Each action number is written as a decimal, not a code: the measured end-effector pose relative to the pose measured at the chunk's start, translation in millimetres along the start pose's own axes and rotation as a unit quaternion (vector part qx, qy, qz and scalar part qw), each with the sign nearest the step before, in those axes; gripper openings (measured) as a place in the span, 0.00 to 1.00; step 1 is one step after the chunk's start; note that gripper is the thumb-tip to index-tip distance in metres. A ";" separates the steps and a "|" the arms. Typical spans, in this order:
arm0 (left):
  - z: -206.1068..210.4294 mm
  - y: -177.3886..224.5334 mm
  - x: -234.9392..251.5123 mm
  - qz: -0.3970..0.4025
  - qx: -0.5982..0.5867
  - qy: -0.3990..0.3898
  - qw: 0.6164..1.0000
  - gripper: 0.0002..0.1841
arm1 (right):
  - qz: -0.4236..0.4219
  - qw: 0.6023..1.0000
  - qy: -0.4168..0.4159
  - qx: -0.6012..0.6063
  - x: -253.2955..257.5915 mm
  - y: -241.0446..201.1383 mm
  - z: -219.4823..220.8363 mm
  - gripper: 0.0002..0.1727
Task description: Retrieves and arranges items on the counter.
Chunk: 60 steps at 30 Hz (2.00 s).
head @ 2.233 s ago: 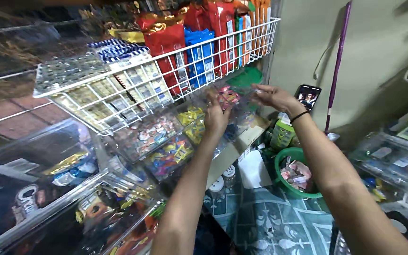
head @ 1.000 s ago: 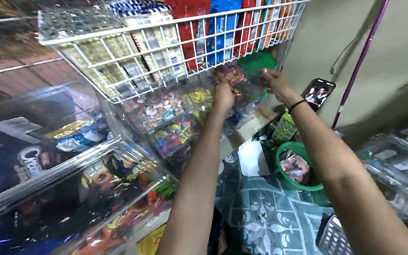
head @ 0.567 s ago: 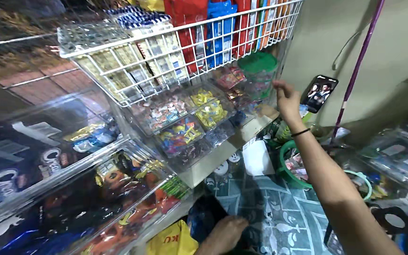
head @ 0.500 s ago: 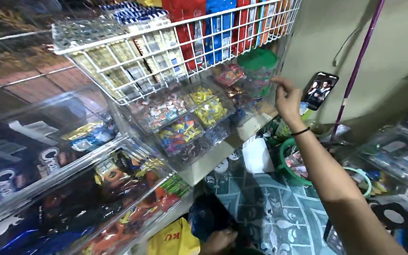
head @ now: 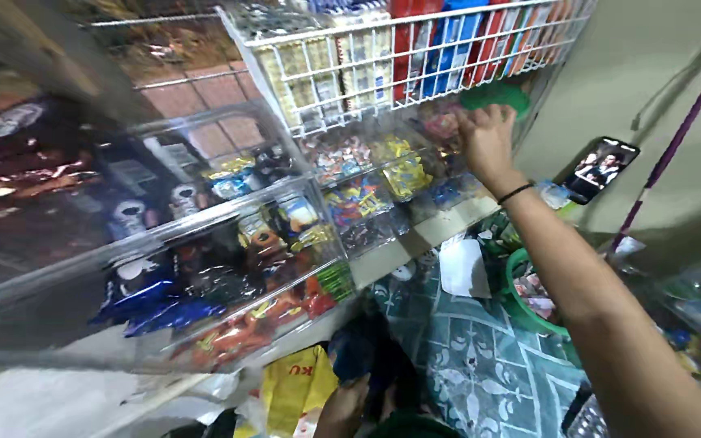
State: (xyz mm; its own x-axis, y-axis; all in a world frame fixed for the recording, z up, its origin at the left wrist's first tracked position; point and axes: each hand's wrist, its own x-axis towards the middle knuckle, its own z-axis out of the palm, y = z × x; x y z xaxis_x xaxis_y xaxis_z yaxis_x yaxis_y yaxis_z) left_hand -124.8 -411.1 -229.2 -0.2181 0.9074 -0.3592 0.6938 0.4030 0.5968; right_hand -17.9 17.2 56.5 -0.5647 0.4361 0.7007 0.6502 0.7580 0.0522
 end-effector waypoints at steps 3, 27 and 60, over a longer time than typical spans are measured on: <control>21.1 -13.8 -15.2 0.042 -0.006 0.039 0.998 0.16 | 0.014 1.000 -0.004 0.019 -0.3 -4.5 6.4 0.20; 33.4 -13.3 -14.7 -0.074 0.084 -0.173 0.979 0.23 | 0.442 0.535 -0.155 0.703 -91.4 -64.2 64.1 0.36; -32.7 30.1 33.4 0.079 -0.021 -0.093 0.992 0.22 | 0.541 0.488 -0.059 0.682 -213.2 -68.1 -57.2 0.13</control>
State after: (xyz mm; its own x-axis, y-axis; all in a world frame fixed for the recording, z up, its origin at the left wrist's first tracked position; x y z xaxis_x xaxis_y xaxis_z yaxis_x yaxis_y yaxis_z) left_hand -133.7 -364.7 -199.8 0.0241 0.9238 -0.3821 0.6791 0.2654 0.6844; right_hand 87.3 -155.1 -55.8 -0.3437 0.9029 -0.2582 -0.2985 -0.3657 -0.8815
